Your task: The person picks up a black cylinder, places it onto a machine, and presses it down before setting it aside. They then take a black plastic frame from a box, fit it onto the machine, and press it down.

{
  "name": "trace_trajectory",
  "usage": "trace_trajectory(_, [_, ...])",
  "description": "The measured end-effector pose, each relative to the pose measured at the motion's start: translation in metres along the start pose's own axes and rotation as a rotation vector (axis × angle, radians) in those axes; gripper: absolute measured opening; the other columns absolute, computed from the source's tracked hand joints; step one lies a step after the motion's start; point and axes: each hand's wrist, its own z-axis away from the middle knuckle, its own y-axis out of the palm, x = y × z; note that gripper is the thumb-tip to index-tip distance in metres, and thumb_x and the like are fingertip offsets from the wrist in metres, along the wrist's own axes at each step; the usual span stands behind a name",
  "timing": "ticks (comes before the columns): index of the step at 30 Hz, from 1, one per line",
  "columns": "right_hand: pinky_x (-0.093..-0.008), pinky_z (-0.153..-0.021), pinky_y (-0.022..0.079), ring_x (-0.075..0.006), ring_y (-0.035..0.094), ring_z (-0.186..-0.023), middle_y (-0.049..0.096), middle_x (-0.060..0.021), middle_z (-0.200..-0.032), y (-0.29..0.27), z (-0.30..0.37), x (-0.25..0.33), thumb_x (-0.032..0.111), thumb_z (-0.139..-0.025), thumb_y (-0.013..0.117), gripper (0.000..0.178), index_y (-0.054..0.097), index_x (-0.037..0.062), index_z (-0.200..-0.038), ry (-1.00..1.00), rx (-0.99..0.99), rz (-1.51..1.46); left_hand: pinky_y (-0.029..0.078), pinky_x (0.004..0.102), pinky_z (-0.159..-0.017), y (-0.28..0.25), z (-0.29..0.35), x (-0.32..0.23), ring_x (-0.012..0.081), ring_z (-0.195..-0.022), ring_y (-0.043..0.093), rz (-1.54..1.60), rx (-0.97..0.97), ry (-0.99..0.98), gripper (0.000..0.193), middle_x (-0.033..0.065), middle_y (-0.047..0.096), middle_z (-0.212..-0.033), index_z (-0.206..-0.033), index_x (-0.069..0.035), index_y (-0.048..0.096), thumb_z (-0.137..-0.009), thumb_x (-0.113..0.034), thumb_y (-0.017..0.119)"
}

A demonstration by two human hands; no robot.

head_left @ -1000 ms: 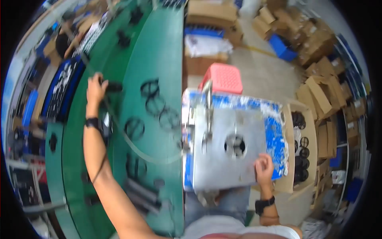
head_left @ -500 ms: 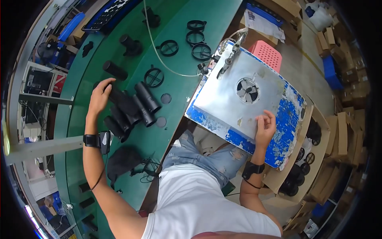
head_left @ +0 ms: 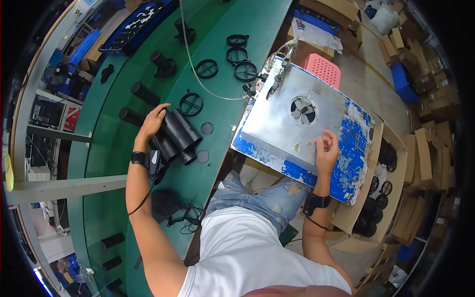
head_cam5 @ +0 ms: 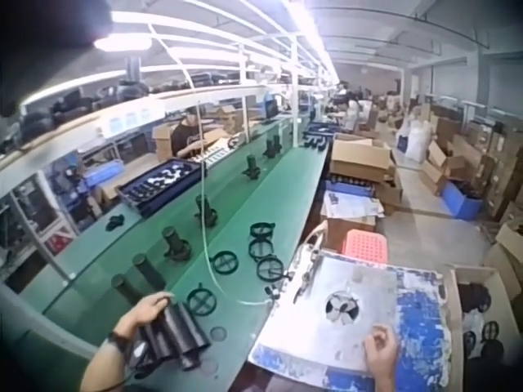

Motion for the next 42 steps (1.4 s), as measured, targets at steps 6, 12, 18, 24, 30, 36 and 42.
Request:
trace_trajectory(6, [-0.0208,-0.065,0.042,-0.0060,0.055,-0.070,0.064,-0.0016,-0.079,-0.004,-0.001,-0.007,0.005,-0.089,0.059,0.026,0.056,0.0013,-0.115,-0.008,0.000,0.012,0.045,0.0462,-0.093,0.042,0.016,-0.006,0.0387,-0.107,0.053,-0.459,-0.393,0.081,0.036,0.0152,0.054,-0.121,-0.115,-0.011,0.059,-0.080,-0.016,0.066])
trace_trajectory(12, [-0.0231,-0.067,0.047,-0.0095,0.060,-0.070,0.065,-0.0054,-0.076,-0.005,-0.002,-0.002,0.004,-0.088,0.058,0.025,0.056,-0.0019,-0.112,-0.029,-0.005,0.043,0.045,0.0450,-0.089,-0.016,-0.005,-0.019,0.0364,-0.107,0.053,-0.529,-0.629,0.166,0.032,0.0127,0.055,-0.117,-0.107,-0.009,0.061,-0.077,-0.015,0.067])
trace_trajectory(18, [-0.0234,-0.065,0.046,-0.0094,0.059,-0.069,0.064,-0.0051,-0.075,-0.003,-0.001,-0.006,0.004,-0.087,0.057,0.025,0.055,-0.0011,-0.112,-0.025,-0.011,0.070,0.040,0.0546,-0.097,-0.082,-0.066,-0.004,0.0377,-0.126,0.043,-0.832,-0.505,-0.334,0.078,0.0151,0.047,-0.136,-0.140,-0.019,0.039,-0.077,-0.059,0.064])
trace_trajectory(24, [-0.0233,-0.065,0.046,-0.0088,0.059,-0.068,0.064,-0.0047,-0.075,-0.003,-0.001,-0.009,0.004,-0.088,0.058,0.025,0.055,-0.0005,-0.112,-0.002,-0.035,0.095,0.042,0.0563,-0.096,-0.073,-0.092,0.008,0.0414,-0.122,0.049,-0.641,-0.399,-0.623,0.102,0.0203,0.046,-0.137,-0.149,-0.016,0.024,-0.073,-0.076,0.055])
trace_trajectory(30, [-0.0223,-0.064,0.045,-0.0087,0.058,-0.068,0.063,-0.0035,-0.074,-0.004,0.001,-0.005,0.004,-0.088,0.058,0.025,0.055,-0.0004,-0.113,0.020,-0.039,0.116,0.050,0.0500,-0.085,-0.062,-0.098,0.013,0.0434,-0.102,0.061,-0.635,-0.527,-0.293,0.089,0.0238,0.058,-0.121,-0.146,-0.015,0.028,-0.080,-0.068,0.057])
trace_trajectory(36, [-0.0223,-0.063,0.044,-0.0087,0.058,-0.068,0.063,-0.0036,-0.074,-0.003,0.004,-0.005,0.004,-0.088,0.058,0.026,0.055,-0.0012,-0.112,0.029,-0.064,0.089,0.050,0.0500,-0.083,-0.062,-0.103,0.035,0.0424,-0.099,0.062,-0.592,-0.458,-0.265,0.074,0.0255,0.065,-0.105,-0.131,-0.009,0.041,-0.084,-0.065,0.054])
trace_trajectory(42, [-0.0223,-0.062,0.044,-0.0084,0.057,-0.066,0.064,-0.0041,-0.075,0.001,0.000,-0.009,0.004,-0.088,0.058,0.026,0.055,-0.0004,-0.113,-0.022,-0.032,0.179,0.051,0.0504,-0.073,-0.064,-0.098,0.040,0.0421,-0.083,0.066,-0.822,-0.535,-0.128,0.068,0.0236,0.068,-0.087,-0.118,-0.006,0.048,-0.084,-0.065,0.054])
